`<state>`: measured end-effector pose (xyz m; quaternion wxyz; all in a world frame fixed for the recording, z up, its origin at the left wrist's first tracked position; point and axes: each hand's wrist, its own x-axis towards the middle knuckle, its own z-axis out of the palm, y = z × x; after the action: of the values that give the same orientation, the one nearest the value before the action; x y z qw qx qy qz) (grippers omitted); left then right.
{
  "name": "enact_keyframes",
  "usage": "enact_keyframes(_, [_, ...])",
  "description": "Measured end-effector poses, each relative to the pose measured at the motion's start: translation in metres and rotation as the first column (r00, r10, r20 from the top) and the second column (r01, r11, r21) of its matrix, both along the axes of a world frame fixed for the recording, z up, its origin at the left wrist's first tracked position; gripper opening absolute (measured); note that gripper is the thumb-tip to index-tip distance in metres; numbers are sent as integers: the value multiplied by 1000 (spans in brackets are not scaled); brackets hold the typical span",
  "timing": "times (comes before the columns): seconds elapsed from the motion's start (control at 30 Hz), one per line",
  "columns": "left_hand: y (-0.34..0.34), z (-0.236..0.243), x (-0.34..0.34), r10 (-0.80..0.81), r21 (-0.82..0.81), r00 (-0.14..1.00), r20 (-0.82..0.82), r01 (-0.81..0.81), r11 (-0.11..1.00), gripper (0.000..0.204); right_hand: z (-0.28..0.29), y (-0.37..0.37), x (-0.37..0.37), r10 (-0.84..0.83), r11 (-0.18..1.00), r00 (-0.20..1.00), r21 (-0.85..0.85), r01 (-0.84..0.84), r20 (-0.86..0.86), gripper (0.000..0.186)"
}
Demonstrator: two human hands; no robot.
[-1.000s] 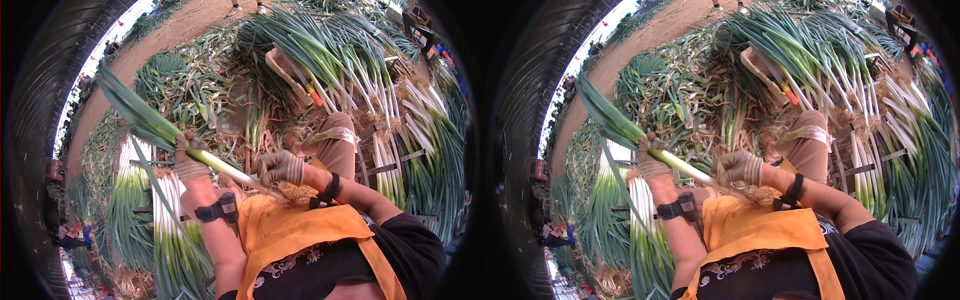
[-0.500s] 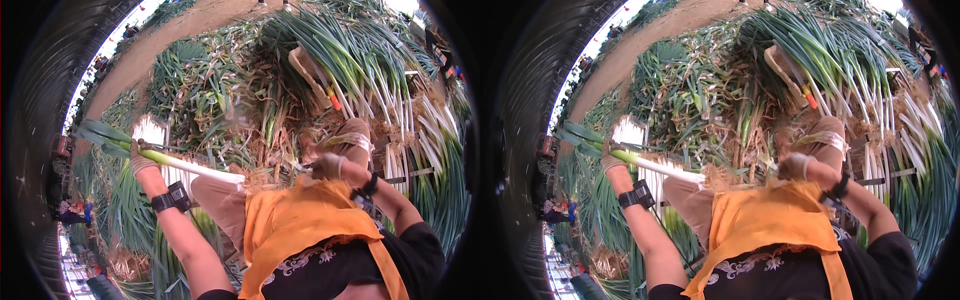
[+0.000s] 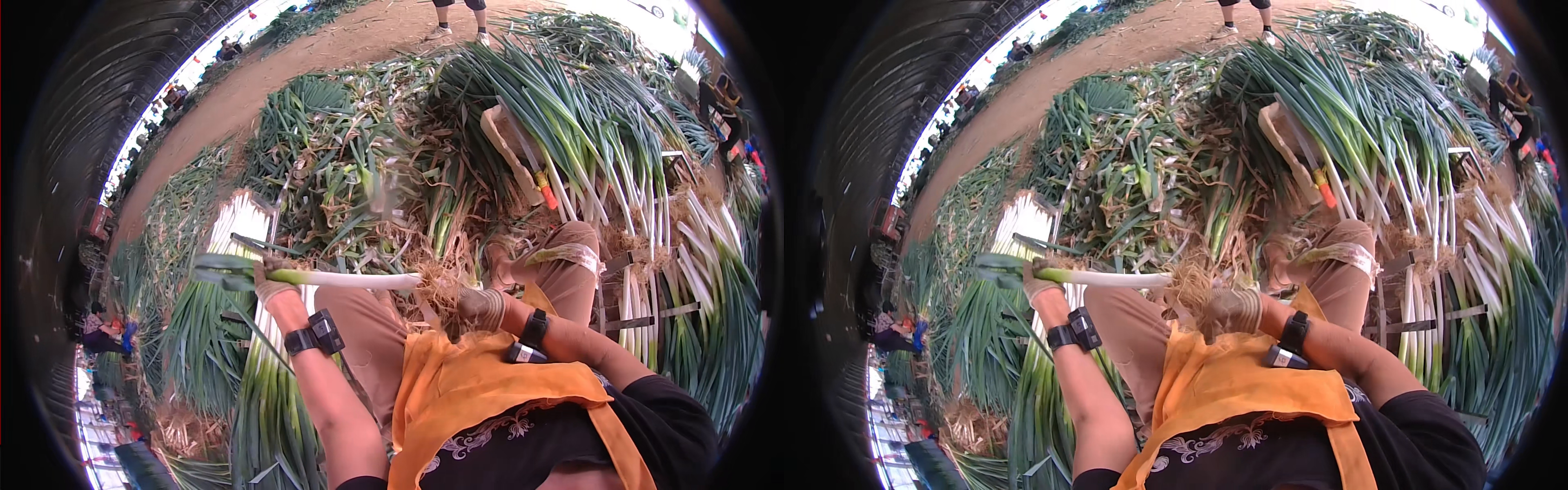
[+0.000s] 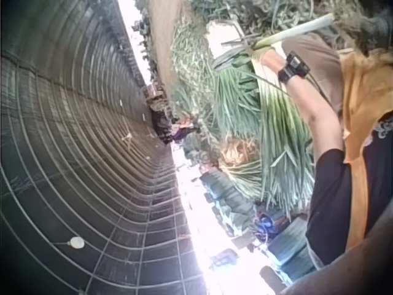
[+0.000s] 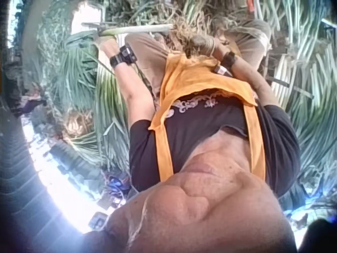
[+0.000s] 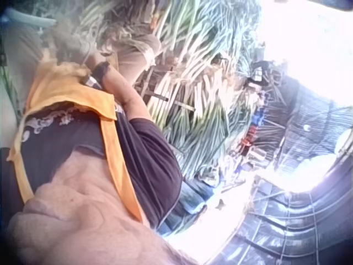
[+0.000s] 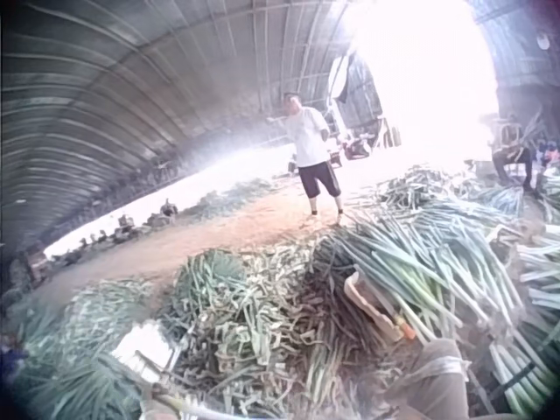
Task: The person cleans leeks by hand, peeling away the outer layers and pulling off the roots before placing them onto a metal rack.
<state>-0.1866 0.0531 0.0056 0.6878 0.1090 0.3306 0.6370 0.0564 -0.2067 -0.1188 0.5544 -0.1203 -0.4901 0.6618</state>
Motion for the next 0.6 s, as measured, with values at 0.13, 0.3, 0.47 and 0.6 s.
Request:
enact_keyframes(0.13, [1,-58,-30,34,4,999,-17,-34,999,26,102,-8,-16,159,866,963,-500,-30,217,29])
enact_keyframes(0.3, [-2,-98,-41,-99,-121,978,-186,77,990,29,97,-49,-4,165,865,895,-496,70,414,22])
enact_keyframes(0.47, [-3,-92,10,-101,-237,974,-204,51,970,34,138,-107,27,130,808,780,-521,274,612,21])
enact_keyframes(0.6, [0,-98,-22,-122,-116,982,-144,105,988,22,131,-149,98,-557,825,568,322,465,606,19])
